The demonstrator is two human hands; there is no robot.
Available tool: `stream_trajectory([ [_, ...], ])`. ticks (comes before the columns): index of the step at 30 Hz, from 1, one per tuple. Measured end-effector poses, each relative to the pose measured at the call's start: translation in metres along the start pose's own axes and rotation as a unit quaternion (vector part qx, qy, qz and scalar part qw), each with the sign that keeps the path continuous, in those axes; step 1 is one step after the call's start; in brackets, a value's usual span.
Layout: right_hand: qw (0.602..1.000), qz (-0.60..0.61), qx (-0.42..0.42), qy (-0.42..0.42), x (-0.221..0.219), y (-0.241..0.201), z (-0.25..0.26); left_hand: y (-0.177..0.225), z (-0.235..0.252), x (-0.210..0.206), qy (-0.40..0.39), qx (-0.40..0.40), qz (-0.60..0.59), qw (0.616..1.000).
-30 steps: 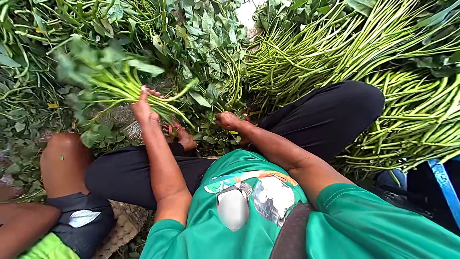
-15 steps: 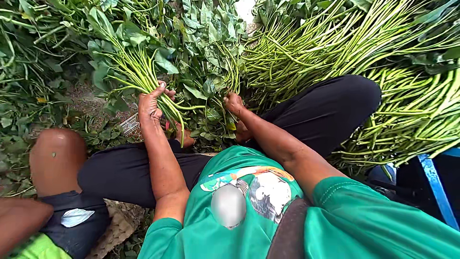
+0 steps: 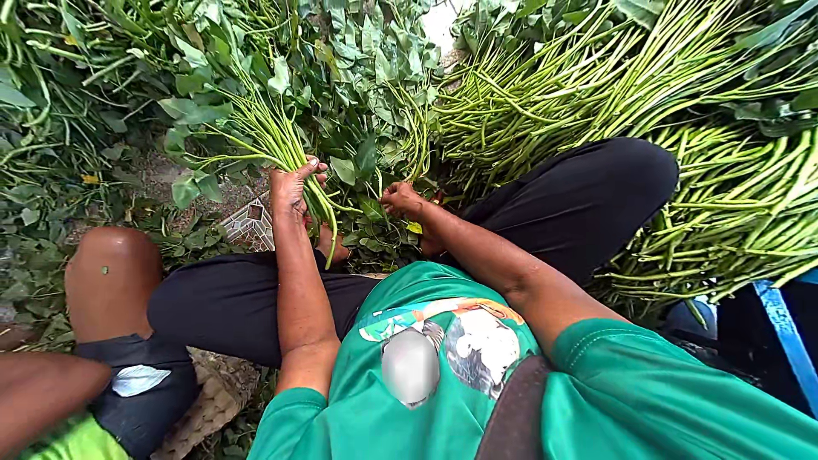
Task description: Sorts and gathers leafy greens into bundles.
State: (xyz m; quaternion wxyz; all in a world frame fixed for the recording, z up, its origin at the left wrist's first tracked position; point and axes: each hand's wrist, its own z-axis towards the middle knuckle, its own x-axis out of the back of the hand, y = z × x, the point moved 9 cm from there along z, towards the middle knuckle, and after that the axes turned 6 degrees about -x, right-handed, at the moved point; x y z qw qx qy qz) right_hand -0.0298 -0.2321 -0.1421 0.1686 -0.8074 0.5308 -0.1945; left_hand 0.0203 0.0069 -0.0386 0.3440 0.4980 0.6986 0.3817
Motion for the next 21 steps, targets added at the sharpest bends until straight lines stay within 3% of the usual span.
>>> stream_trajectory([
  [2,0.999,-0.024,0.027,0.002,-0.004,-0.002,-0.001,-0.005,0.0,0.001,0.007,0.009,0.01,1.0],
  [4,0.986,-0.079,0.145,0.033,-0.005,-0.031,-0.015,-0.01,-0.002,-0.001,0.004,0.022,0.021,1.0],
  [7,0.936,-0.121,0.32,0.084,-0.013,-0.077,-0.055,-0.014,-0.005,-0.01,-0.007,0.036,0.023,0.999],
  [9,0.905,-0.147,0.388,0.095,-0.022,-0.09,-0.071,-0.016,-0.008,-0.017,-0.017,0.038,0.01,0.999],
  [16,0.874,-0.225,0.422,0.089,-0.034,-0.096,-0.085,-0.02,-0.007,-0.023,-0.074,-0.005,-0.019,0.997],
  [21,0.836,-0.331,0.429,0.083,-0.043,-0.086,-0.099,-0.011,0.001,-0.012,-0.052,-0.008,-0.131,0.99],
])
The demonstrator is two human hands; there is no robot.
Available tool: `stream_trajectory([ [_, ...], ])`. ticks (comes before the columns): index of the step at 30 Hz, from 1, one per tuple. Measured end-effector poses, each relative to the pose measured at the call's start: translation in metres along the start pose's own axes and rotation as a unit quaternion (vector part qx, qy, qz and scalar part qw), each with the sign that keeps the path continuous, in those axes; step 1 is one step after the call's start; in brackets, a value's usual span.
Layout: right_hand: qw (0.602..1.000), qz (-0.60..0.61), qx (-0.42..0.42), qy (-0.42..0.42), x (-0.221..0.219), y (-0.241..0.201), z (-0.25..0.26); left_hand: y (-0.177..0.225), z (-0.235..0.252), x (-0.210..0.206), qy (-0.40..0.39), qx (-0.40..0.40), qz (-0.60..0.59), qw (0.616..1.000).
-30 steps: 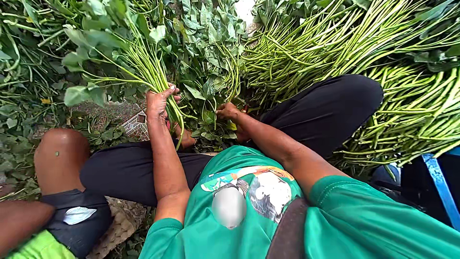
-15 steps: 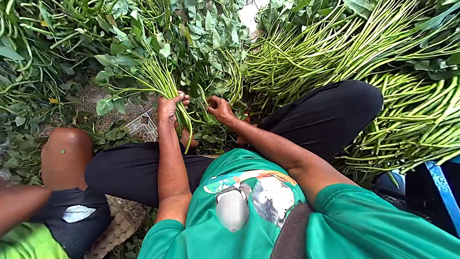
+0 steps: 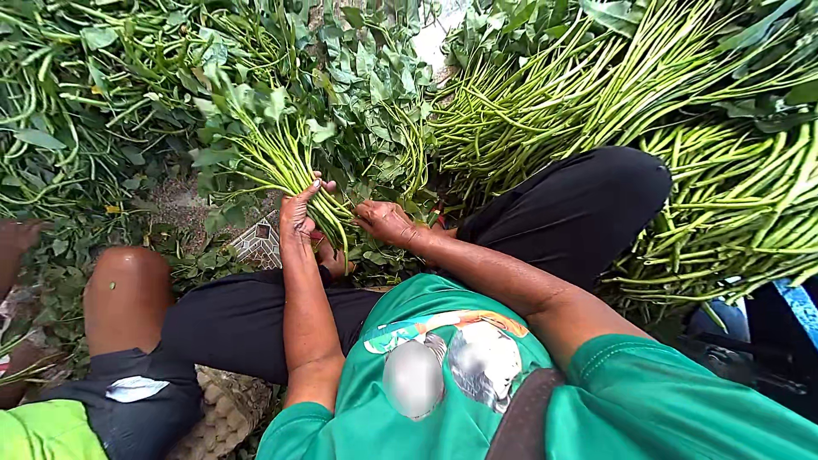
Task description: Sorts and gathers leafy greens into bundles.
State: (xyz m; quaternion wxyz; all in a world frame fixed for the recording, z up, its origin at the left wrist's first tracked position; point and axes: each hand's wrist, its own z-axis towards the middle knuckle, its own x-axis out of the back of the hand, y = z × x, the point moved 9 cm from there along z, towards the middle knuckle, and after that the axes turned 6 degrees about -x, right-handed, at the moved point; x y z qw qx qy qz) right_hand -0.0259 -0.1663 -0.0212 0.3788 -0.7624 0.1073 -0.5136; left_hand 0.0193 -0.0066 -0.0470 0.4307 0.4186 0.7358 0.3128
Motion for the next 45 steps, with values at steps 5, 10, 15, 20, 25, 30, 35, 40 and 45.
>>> stream_trajectory([
  [5,0.991,-0.045,0.111,0.059,0.012,-0.027,-0.016,0.013,0.001,0.006,0.058,-0.042,-0.001,0.997],
  [10,0.96,-0.031,0.235,0.147,0.035,-0.051,-0.029,0.053,-0.014,0.021,0.113,-0.111,-0.012,0.987],
  [15,0.98,-0.068,-0.055,-0.178,-0.019,0.039,-0.002,0.101,-0.012,0.059,0.153,-0.264,0.007,0.952],
  [20,0.953,0.073,-0.294,0.021,0.045,0.157,0.051,0.071,-0.007,0.021,0.016,-0.236,0.06,0.97],
  [25,0.889,0.086,-0.449,0.032,0.049,0.205,0.039,0.021,-0.023,-0.008,-0.009,-0.113,0.08,0.99],
  [30,0.863,0.147,-0.475,0.089,0.03,0.215,0.04,0.003,-0.009,-0.014,0.027,-0.079,0.116,0.99],
  [35,0.914,0.162,-0.368,0.057,0.019,0.183,0.057,-0.002,0.011,-0.013,0.056,-0.071,0.082,0.992],
  [40,0.974,0.122,-0.182,0.049,0.007,0.085,0.07,-0.012,0.02,-0.005,0.089,-0.049,0.089,0.991],
  [45,0.998,0.019,-0.026,0.05,0.0,0.017,0.06,-0.013,0.015,-0.003,0.097,-0.044,0.149,0.983],
])
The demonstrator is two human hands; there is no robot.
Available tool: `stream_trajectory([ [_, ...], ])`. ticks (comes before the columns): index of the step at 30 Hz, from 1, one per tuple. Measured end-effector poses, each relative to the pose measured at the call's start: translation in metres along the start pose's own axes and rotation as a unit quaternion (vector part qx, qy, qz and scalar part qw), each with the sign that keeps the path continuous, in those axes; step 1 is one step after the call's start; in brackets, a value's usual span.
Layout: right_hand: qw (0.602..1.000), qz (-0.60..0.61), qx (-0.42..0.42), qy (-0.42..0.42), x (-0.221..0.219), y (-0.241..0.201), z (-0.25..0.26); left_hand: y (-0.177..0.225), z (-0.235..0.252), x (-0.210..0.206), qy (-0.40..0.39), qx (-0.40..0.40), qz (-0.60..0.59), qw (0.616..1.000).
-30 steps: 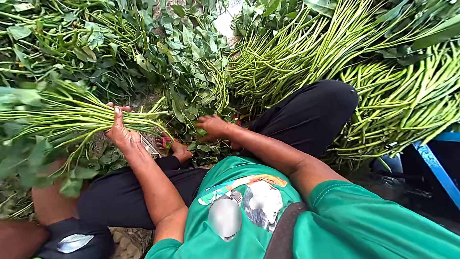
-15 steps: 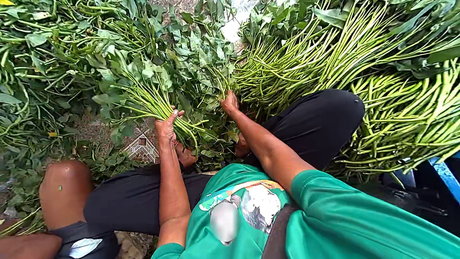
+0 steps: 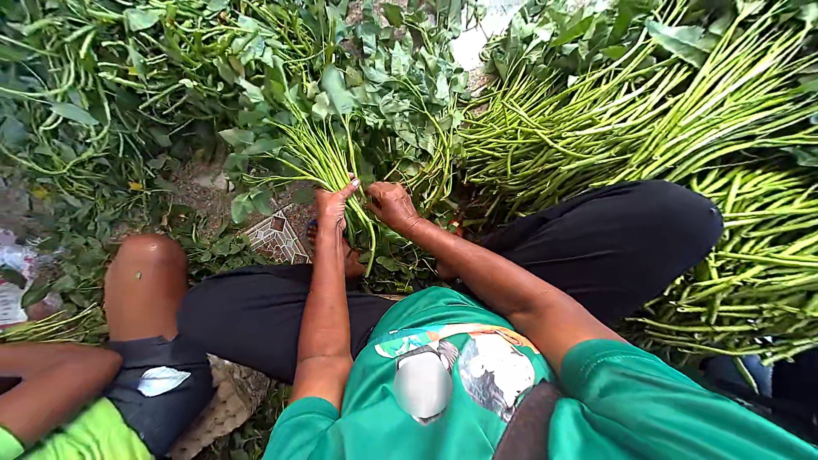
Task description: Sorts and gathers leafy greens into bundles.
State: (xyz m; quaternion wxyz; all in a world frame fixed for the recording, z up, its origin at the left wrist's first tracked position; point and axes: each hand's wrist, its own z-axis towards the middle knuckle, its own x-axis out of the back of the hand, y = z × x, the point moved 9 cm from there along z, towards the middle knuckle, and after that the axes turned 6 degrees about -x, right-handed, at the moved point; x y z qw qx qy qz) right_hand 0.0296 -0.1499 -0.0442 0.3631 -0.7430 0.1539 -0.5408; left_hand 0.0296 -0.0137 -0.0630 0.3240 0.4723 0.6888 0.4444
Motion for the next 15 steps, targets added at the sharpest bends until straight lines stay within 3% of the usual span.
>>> stream_trajectory([
  [4,0.997,-0.072,0.036,-0.012,0.004,-0.006,-0.001,-0.002,-0.003,0.005,0.016,0.011,0.024,1.0],
  [7,0.992,0.051,-0.077,-0.09,0.002,0.008,0.001,-0.007,-0.003,0.005,0.011,0.035,0.031,0.999],
  [8,0.971,0.157,-0.136,-0.116,-0.002,0.014,-0.001,-0.007,-0.004,0.003,0.002,0.034,0.022,0.999],
  [10,0.87,0.389,-0.263,-0.152,-0.012,0.021,-0.009,-0.005,-0.004,-0.001,-0.014,0.021,-0.003,1.0],
  [12,0.798,0.485,-0.329,-0.142,-0.014,0.024,-0.01,-0.003,-0.005,-0.004,-0.024,0.017,-0.011,0.999],
  [15,0.809,0.487,-0.327,-0.033,-0.008,0.028,0.005,-0.003,-0.009,-0.009,-0.024,0.016,-0.007,1.0],
])
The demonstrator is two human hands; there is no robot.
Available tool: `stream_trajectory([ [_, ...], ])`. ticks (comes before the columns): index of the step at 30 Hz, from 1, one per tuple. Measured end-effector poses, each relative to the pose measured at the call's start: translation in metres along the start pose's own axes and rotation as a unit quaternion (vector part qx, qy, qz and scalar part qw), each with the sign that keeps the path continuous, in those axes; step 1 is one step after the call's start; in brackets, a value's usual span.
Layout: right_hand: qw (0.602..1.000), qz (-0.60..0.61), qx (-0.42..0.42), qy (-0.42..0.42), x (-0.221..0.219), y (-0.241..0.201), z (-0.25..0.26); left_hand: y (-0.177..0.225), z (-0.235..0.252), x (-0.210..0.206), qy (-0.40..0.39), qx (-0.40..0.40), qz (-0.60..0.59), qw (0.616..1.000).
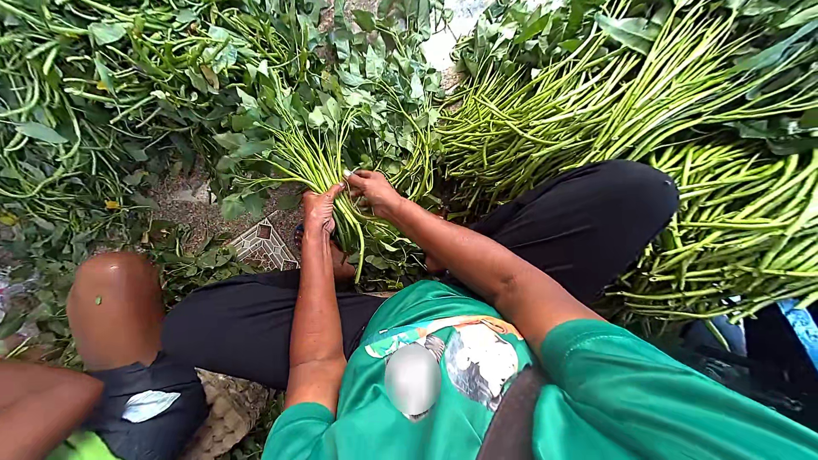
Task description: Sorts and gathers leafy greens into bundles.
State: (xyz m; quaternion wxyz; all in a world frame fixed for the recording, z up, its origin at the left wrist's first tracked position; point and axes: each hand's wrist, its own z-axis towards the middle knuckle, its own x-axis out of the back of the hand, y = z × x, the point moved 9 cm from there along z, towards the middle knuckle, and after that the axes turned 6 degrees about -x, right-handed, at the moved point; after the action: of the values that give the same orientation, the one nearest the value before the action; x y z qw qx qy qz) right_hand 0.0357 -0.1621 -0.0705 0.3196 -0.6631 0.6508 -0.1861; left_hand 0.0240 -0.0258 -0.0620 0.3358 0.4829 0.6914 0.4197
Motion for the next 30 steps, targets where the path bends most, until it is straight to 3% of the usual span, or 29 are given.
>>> stream_trajectory([
  [2,0.992,-0.037,0.103,0.056,0.002,-0.013,0.007,0.005,-0.001,0.0,0.007,-0.003,0.01,1.0],
  [4,0.967,-0.146,0.201,0.058,-0.003,-0.026,0.0,0.013,0.001,0.009,0.034,-0.017,0.029,0.999],
  [6,0.923,-0.287,0.258,-0.009,-0.014,-0.027,-0.023,0.021,0.005,0.025,0.057,-0.043,0.048,0.996],
  [8,0.851,-0.435,0.285,-0.078,-0.021,-0.014,-0.043,0.031,0.012,0.048,0.078,-0.068,0.068,0.992],
  [11,0.719,-0.664,0.146,-0.147,-0.003,0.022,-0.054,0.046,0.012,0.067,0.085,-0.087,0.09,0.988],
  [13,0.651,-0.742,0.02,-0.16,0.014,0.028,-0.058,0.054,0.009,0.068,0.091,-0.098,0.114,0.985],
  [15,0.67,-0.73,0.052,-0.122,0.014,0.009,-0.055,0.056,0.008,0.064,0.091,-0.106,0.152,0.979],
  [18,0.755,-0.614,0.229,-0.014,-0.006,-0.035,-0.053,0.054,0.007,0.051,0.072,-0.116,0.169,0.976],
  [20,0.777,-0.554,0.297,0.006,-0.025,-0.048,-0.053,0.051,0.006,0.038,0.054,-0.124,0.145,0.98],
  [24,0.743,-0.572,0.346,-0.013,-0.053,-0.038,-0.047,0.048,0.002,0.025,0.036,-0.116,0.095,0.988],
  [28,0.69,-0.511,0.512,-0.003,-0.052,-0.036,-0.08,0.048,0.007,0.043,0.066,-0.104,0.05,0.991],
  [30,0.707,-0.47,0.527,0.032,-0.036,-0.038,-0.086,0.051,0.009,0.054,0.08,-0.101,0.049,0.99],
])
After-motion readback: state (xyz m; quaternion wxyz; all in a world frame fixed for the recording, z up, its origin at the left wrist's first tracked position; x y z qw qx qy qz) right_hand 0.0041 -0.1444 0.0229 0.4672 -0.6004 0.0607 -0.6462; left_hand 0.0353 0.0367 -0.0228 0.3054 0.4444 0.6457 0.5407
